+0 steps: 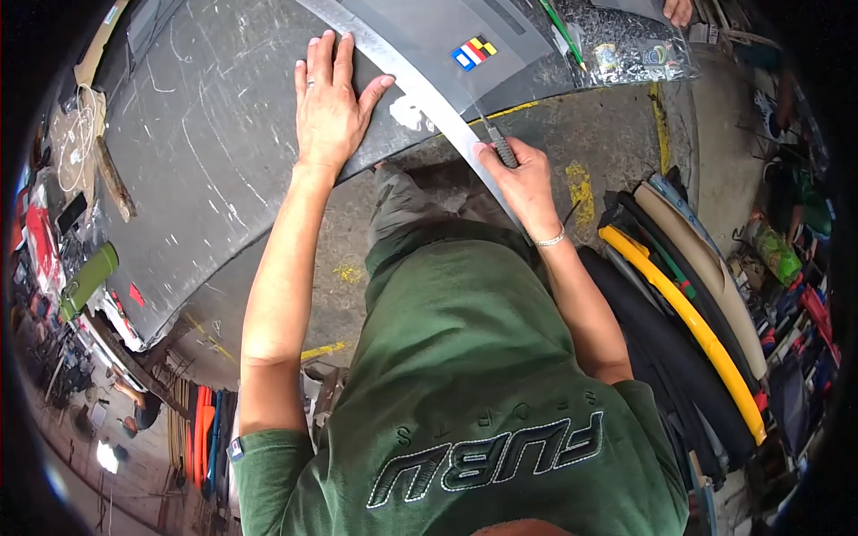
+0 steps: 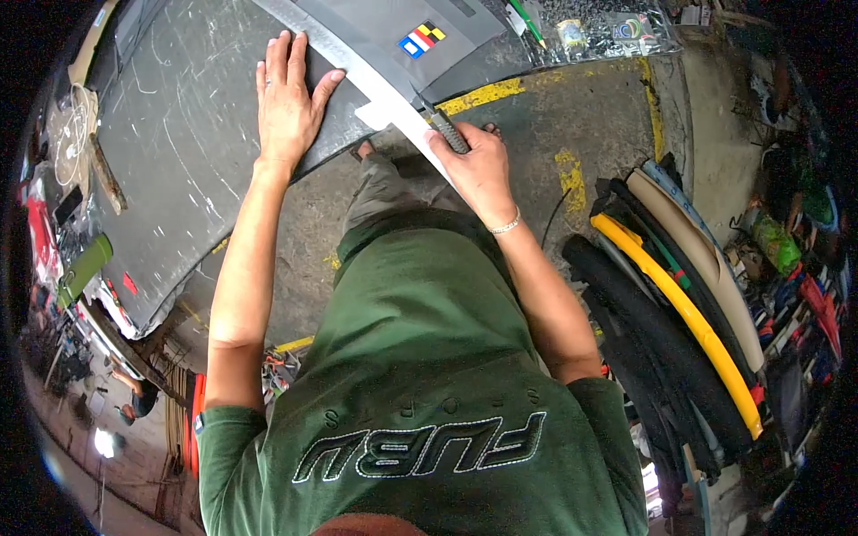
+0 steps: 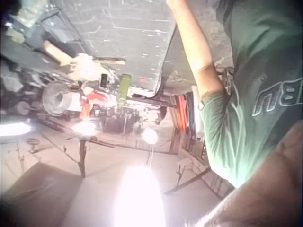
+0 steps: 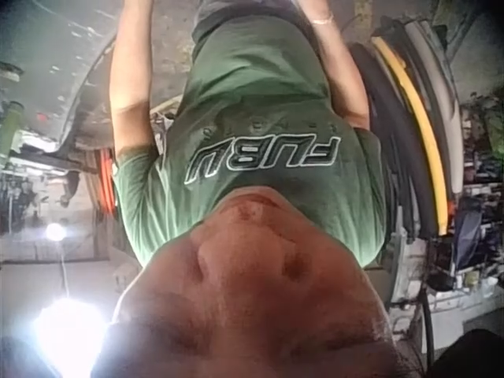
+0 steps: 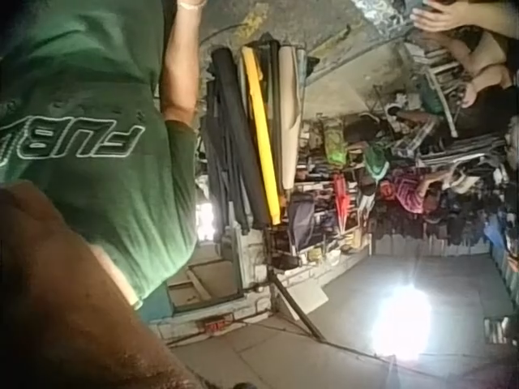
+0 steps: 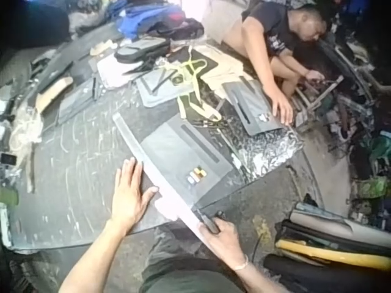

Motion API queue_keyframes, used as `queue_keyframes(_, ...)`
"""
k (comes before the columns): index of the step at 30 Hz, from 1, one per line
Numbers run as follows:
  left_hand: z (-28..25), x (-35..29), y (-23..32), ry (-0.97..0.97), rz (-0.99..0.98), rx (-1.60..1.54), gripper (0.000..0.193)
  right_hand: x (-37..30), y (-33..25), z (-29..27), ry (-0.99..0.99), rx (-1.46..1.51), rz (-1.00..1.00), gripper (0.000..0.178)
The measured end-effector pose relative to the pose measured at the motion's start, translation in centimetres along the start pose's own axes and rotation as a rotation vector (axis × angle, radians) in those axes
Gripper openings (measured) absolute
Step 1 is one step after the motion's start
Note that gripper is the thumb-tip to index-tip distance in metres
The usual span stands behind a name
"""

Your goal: Using a ruler and utility knife to cut precise shapes from grey fabric on a workbench.

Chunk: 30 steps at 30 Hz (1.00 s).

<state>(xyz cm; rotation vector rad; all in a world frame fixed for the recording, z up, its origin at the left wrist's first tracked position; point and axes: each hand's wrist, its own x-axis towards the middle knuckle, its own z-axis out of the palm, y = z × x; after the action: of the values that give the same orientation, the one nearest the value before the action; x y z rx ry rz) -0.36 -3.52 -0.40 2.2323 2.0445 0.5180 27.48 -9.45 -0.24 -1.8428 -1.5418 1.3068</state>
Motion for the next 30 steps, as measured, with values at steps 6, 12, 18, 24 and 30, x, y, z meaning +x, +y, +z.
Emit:
queue_keyframes(6, 0.0, 0.0, -0.1, 0.013, -0.013, -0.022, 0.083, 0.8, -1.7, -0.6, -0.052, 0.037, 0.037, 0.029)
queue_keyframes(12, -0.2, 0.0, 0.0, -0.014, 0.003, 0.001, 0.089, 2.4, -2.2, 0.5, -0.052, 0.217, 0.089, 0.027)
queue_keyframes(18, -0.3, 0.2, 0.2, -0.008, -0.016, -0.026, 0.094, 2.8, -2.2, 0.7, -0.053, 0.28, 0.098, 0.022)
queue_keyframes(24, -0.4, 0.1, 0.2, -0.001, -0.003, -0.033, 0.097, 2.8, -2.3, 0.7, -0.064, 0.3, 0.106, 0.023)
queue_keyframes(30, -0.3, 0.1, 0.2, -0.003, -0.005, -0.025, 0.099, 2.9, -2.2, 0.5, -0.067, 0.306, 0.109, 0.023)
